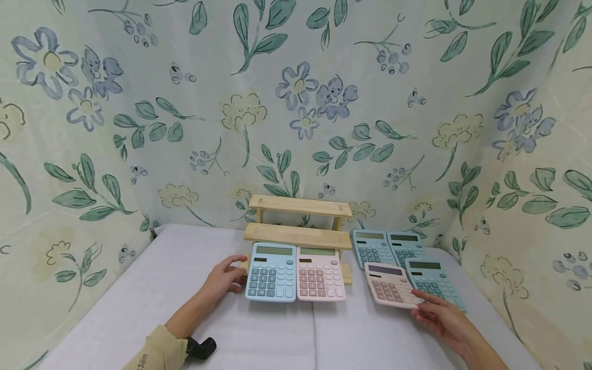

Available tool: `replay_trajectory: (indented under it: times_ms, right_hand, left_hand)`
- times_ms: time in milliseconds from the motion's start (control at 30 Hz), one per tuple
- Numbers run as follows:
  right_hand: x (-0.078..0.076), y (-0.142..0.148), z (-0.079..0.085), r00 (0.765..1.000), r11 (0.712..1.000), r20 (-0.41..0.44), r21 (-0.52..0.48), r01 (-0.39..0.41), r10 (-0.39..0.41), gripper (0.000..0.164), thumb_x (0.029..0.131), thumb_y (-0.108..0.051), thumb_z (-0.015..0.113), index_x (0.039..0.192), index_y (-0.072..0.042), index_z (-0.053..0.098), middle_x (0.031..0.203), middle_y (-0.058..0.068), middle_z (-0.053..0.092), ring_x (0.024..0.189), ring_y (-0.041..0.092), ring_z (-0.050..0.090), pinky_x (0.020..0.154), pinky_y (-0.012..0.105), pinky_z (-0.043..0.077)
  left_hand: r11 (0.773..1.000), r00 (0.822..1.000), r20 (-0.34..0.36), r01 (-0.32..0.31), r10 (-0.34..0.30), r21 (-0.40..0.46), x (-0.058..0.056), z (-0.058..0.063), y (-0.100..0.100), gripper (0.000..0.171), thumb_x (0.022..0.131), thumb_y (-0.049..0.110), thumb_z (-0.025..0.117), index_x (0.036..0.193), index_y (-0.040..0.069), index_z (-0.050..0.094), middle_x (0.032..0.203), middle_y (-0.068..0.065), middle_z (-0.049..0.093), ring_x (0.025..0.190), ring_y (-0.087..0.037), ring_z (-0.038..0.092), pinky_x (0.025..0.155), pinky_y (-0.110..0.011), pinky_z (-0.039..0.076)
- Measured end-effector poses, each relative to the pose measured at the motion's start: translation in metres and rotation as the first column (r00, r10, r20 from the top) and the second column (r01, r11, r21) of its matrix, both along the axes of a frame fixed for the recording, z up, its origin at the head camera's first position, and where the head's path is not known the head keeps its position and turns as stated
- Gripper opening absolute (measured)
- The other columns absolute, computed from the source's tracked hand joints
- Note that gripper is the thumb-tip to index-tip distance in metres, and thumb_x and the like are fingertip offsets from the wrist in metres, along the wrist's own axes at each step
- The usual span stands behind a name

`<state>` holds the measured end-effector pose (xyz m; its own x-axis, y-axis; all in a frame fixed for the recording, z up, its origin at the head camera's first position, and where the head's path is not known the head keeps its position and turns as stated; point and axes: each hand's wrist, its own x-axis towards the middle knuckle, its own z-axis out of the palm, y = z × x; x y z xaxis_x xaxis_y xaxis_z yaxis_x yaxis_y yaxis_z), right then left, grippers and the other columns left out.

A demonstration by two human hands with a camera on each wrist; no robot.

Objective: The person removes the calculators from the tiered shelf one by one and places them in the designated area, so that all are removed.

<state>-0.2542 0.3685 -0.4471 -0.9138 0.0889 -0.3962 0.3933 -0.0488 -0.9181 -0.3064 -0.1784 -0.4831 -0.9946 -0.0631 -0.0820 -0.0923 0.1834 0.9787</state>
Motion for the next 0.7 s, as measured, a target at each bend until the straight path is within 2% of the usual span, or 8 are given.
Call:
replay_trajectory:
  times_ms: [333,700]
  right_hand:
    - [-0.0017,-0.0004,0.0023,1.0,1.0,-0.003,0.012,0.01,-0.01,0.066,0.099,-0.001,0.055,0.158,0.0,0.024,0.101,0.009,0.07,0.092,0.022,0.071,0.085,0.033,0.059]
    - [-0.0026,-0.004,0.0017,0.999,0.999,-0.041,0.054,0.003,-0.001,0.074,0.092,0.002,0.065,0.156,0.004,0.026,0.106,0.008,0.069,0.094,0.022,0.071,0.089,0.036,0.058]
  left_hand:
    - [1.0,1.0,-0.004,0.011,-0.011,-0.005,0.0016,0.0008,-0.0008,0.042,0.095,0.019,0.062,0.136,0.015,0.058,0.098,-0.008,0.072,0.083,-0.02,0.067,0.068,-0.033,0.057]
    - [1.0,1.0,-0.008,0.015,-0.015,-0.013,0.0013,0.0005,-0.0009,0.041,0.096,0.021,0.061,0.137,0.016,0.057,0.1,-0.008,0.072,0.084,-0.02,0.067,0.069,-0.033,0.057]
